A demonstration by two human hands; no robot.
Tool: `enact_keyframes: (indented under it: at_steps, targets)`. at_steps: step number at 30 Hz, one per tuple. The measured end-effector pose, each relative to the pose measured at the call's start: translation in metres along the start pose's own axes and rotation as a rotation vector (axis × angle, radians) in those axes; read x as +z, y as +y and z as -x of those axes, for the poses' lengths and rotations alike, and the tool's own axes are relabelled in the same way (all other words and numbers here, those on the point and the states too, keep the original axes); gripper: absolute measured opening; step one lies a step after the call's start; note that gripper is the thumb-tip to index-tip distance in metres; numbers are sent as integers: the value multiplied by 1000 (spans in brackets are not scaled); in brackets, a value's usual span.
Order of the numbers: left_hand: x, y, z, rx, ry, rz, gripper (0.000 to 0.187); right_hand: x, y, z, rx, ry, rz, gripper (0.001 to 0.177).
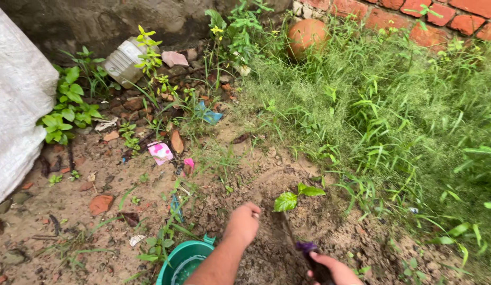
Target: The person digs a small hole in the dirt using a trowel, places a seedling into the hole, and then fills the hole back in with dirt and water from a small green bucket.
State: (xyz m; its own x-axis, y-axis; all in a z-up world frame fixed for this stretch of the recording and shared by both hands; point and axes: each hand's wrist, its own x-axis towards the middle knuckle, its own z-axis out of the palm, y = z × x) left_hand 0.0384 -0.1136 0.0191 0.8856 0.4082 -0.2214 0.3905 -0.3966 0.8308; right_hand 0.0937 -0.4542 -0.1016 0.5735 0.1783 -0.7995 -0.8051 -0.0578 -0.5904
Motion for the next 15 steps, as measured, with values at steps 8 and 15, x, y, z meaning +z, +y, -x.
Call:
enact_keyframes:
  at_steps: [8, 15]
  targets:
    - [13, -53, -45, -54, 122, 164, 16, 53, -46, -9, -266, 307, 1183, 48]
    - [3, -69, -50, -187, 170, 177, 15, 94, -56, -38, -198, 244, 895, 57]
